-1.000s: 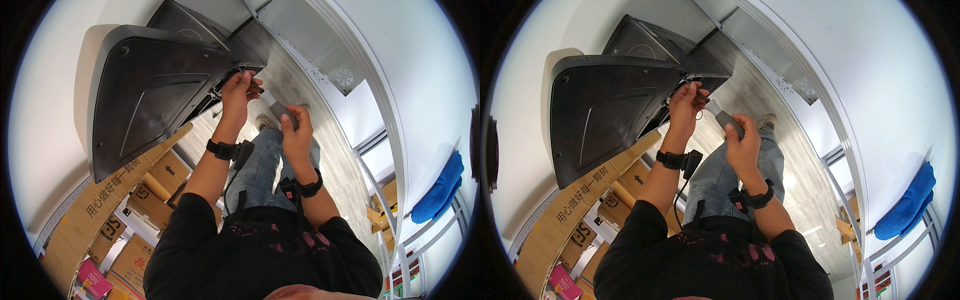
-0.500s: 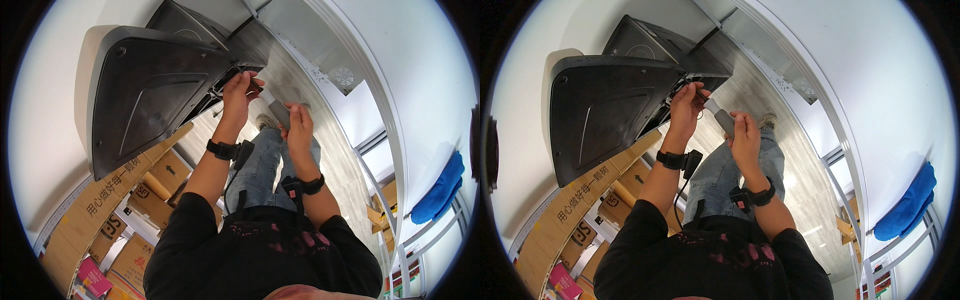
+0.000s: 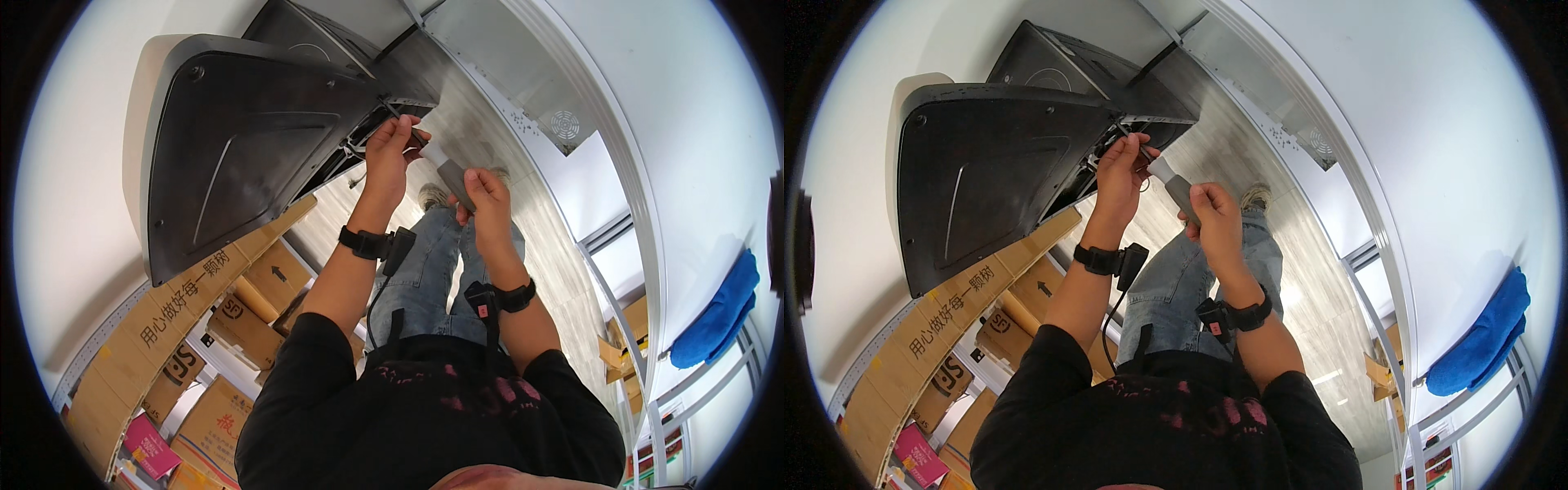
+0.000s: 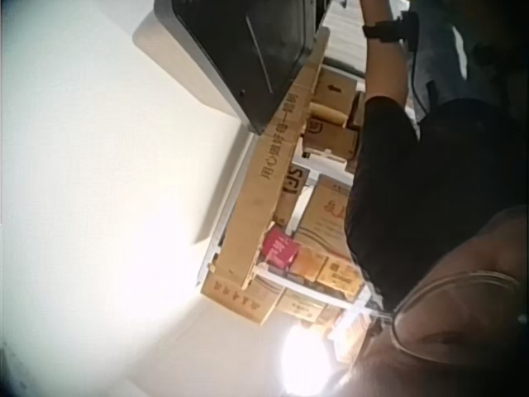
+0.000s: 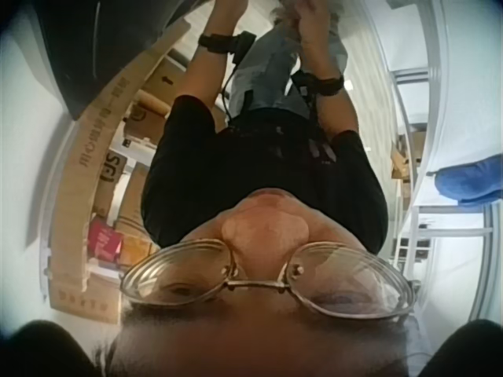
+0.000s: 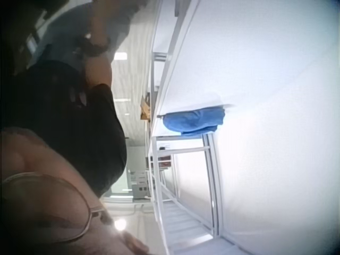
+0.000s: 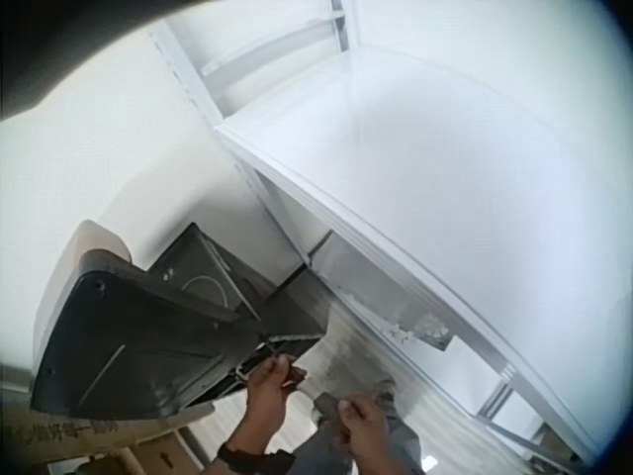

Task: The person wipes the interior of a black electronic device with a blue cloth, then uses a screwdriver to fasten screws into the device's casing. The person handles the device and a metal plate during the process.

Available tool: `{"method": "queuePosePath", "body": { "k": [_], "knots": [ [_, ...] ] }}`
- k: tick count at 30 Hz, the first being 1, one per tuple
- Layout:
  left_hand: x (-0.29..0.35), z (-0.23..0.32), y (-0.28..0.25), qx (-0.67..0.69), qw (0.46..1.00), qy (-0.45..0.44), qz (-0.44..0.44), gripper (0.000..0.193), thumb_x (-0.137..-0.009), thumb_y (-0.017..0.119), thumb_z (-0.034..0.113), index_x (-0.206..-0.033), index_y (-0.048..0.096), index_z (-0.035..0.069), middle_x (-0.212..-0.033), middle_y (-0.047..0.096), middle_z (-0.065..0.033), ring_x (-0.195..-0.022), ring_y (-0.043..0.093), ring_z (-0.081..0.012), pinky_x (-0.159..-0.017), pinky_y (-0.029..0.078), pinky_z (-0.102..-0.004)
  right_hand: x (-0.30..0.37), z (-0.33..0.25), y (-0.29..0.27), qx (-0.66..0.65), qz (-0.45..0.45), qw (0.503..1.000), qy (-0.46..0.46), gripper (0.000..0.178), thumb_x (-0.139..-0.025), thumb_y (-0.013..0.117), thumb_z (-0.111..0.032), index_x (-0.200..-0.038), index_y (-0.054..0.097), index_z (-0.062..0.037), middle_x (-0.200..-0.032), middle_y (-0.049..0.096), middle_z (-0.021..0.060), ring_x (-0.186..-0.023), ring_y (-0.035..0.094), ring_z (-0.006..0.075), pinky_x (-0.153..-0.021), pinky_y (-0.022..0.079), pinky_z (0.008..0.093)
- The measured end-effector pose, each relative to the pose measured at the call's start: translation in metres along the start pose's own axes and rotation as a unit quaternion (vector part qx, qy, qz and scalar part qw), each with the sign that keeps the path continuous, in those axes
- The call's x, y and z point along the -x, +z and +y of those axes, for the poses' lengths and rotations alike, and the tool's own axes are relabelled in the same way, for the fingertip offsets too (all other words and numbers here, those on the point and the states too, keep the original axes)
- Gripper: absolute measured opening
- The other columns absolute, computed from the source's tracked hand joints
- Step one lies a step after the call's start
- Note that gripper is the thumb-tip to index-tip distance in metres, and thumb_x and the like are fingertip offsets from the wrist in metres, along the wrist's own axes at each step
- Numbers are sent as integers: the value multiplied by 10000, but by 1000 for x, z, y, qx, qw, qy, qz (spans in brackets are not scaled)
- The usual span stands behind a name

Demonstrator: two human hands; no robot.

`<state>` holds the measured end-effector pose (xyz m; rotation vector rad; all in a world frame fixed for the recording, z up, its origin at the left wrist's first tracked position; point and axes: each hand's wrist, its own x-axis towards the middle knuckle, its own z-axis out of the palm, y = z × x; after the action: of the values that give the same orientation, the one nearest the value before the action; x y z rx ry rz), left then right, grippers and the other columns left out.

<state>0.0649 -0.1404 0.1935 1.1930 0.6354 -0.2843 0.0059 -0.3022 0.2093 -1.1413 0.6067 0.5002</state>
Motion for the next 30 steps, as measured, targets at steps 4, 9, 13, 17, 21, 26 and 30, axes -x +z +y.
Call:
{"method": "queuePosePath", "body": {
  "k": [4,9,13,17,21,26,30],
  "knots": [
    [-2,-1,-1,22,1000,0,-11,230,-981,533,294,-1004,612,79,-851,668,-29,-789,591,-99,-729,457,-251,-3,-2,-7,-20,-54,997,50,341,-920,600,-332,-957,622,6,-721,627,59,-502,510,90,-479,388,234],
    [-2,-2,2,6,1000,4,20,223,-964,567,293,-962,625,77,-804,664,-23,-746,596,-90,-717,461,-249,-1,7,-4,219,-24,971,-90,305,-872,668,-245,-1046,615,-1,-801,615,56,-631,538,110,-577,425,258],
    [1,-4,3,-15,1000,1,10,222,-961,572,286,-957,623,69,-798,664,-29,-724,584,-83,-710,462,-240,3,15,-7,171,-18,978,-117,354,-830,702,-145,-1126,572,-1,-857,613,57,-745,569,140,-678,450,284],
    [5,-10,-1,-24,999,-20,11,209,-967,566,266,-975,618,64,-831,661,-41,-764,594,-100,-751,463,-250,0,27,-16,107,-60,990,-72,393,-837,694,-140,-1173,540,-5,-856,615,56,-760,574,126,-696,442,267],
    [11,-17,-9,-32,999,-26,-27,218,-961,575,268,-970,619,54,-824,660,-45,-738,586,-97,-717,464,-245,2,36,-28,121,-97,988,-14,388,-837,698,-145,-1162,536,-8,-877,609,62,-760,558,110,-699,443,265],
    [17,-53,-14,-74,991,-23,-110,220,-956,584,258,-944,623,42,-799,657,-51,-677,566,-94,-672,462,-243,9,52,-33,150,-122,981,26,378,-826,709,-153,-1115,511,-11,-881,602,60,-735,571,105,-649,456,251],
    [15,-85,-18,-90,984,-39,-146,178,-938,616,220,-901,618,46,-777,650,-37,-656,537,-77,-626,449,-241,5,88,-33,104,-100,989,32,321,-828,705,-158,-1058,523,-28,-851,597,40,-713,608,122,-566,464,245]
  ]
}}
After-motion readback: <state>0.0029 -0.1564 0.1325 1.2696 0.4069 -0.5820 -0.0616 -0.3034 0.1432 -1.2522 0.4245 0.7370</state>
